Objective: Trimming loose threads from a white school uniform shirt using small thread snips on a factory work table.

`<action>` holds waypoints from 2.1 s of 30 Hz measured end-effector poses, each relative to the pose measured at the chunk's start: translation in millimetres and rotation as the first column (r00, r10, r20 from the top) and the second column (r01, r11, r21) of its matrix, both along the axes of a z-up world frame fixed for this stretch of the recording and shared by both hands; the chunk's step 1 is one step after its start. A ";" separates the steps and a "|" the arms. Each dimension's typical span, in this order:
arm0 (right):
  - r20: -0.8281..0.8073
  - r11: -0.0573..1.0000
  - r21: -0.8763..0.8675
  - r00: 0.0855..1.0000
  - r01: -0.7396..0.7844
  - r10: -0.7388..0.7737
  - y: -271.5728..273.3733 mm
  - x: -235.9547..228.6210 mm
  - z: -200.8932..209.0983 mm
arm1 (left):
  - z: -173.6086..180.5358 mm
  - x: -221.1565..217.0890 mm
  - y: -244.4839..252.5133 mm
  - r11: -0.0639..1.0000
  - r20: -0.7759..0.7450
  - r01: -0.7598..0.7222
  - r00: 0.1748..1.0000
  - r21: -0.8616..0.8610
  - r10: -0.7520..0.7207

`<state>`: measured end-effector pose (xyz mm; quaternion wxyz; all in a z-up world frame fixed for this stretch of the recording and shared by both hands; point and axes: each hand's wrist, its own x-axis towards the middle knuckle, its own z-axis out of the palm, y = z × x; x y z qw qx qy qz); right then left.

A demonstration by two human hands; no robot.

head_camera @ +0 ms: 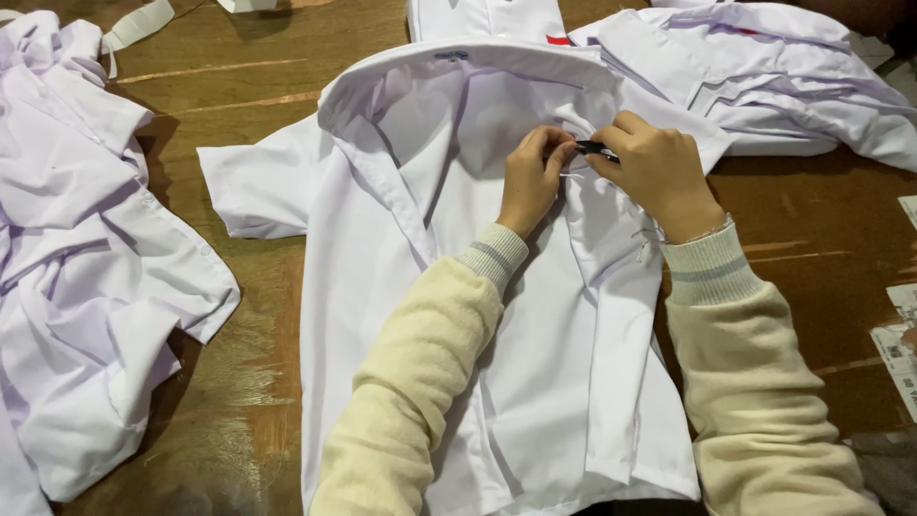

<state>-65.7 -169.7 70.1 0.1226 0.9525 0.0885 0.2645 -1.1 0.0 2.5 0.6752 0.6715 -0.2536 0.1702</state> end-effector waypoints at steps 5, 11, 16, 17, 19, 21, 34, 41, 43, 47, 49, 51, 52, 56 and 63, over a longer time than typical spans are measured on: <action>0.018 1.000 -0.015 1.000 0.003 -0.003 2.8 -0.6 -0.2 | -2.3 1.7 -1.8 1.000 0.000 0.002 1.000 -0.005 -0.002; 0.031 1.000 -0.018 1.000 -0.004 0.005 7.1 -2.9 4.8 | -3.2 2.1 -1.9 1.000 0.010 0.011 1.000 -0.022 -0.011; 0.032 1.000 -0.006 0.999 -0.018 0.018 11.0 -5.4 10.0 | -3.6 3.0 -2.9 1.000 0.021 0.007 1.000 -0.021 -0.007; 0.032 1.000 -0.006 0.999 -0.018 0.018 10.5 -5.2 8.7 | -3.6 2.8 -2.7 1.000 0.021 0.007 1.000 -0.021 -0.007; 0.030 1.000 0.002 0.999 -0.013 0.013 9.2 -4.4 6.5 | -3.2 2.8 -2.6 1.000 0.027 0.005 1.000 -0.023 -0.004; 0.031 1.000 -0.001 0.999 -0.008 0.008 10.6 -5.6 8.8 | -2.8 2.5 -2.1 1.000 0.022 0.005 1.000 -0.016 -0.005; -0.198 0.710 0.703 0.971 0.043 0.136 9.1 -22.9 73.9 | 13.8 -3.3 6.8 0.996 -0.098 -0.082 0.992 -0.045 0.078; -0.147 0.670 0.742 0.980 0.021 0.132 5.0 -13.3 63.0 | 47.1 5.3 16.2 0.984 0.407 -0.143 0.909 0.104 0.089; -0.176 0.664 0.745 0.978 0.056 0.115 6.2 -15.4 62.0 | 46.6 13.3 12.2 0.949 0.445 -0.219 0.890 0.228 0.098; -0.224 0.633 0.763 0.972 0.128 0.074 7.1 -15.6 64.4 | 42.0 41.3 5.3 0.853 0.451 -0.228 0.893 0.469 -0.009; -0.264 0.602 0.779 0.963 0.174 0.063 10.2 -17.6 68.2 | 45.5 42.7 7.0 0.870 0.456 -0.188 0.889 0.455 -0.046; -0.276 0.602 0.777 0.959 0.187 0.058 10.0 -17.2 68.7 | 41.2 45.1 6.4 0.863 0.457 -0.179 0.887 0.472 -0.066; -0.289 0.602 0.773 0.956 0.199 0.056 10.2 -16.9 69.2 | 39.0 46.3 6.4 0.856 0.459 -0.172 0.884 0.488 -0.084; -0.298 0.601 0.772 0.953 0.207 0.054 8.2 -15.4 65.8 | 48.1 36.2 11.1 0.904 0.430 -0.165 0.903 0.394 -0.023; -0.306 0.611 0.764 0.950 0.206 0.062 4.1 -11.7 58.1 | 63.1 29.5 22.3 0.995 0.123 0.027 0.992 0.095 -0.039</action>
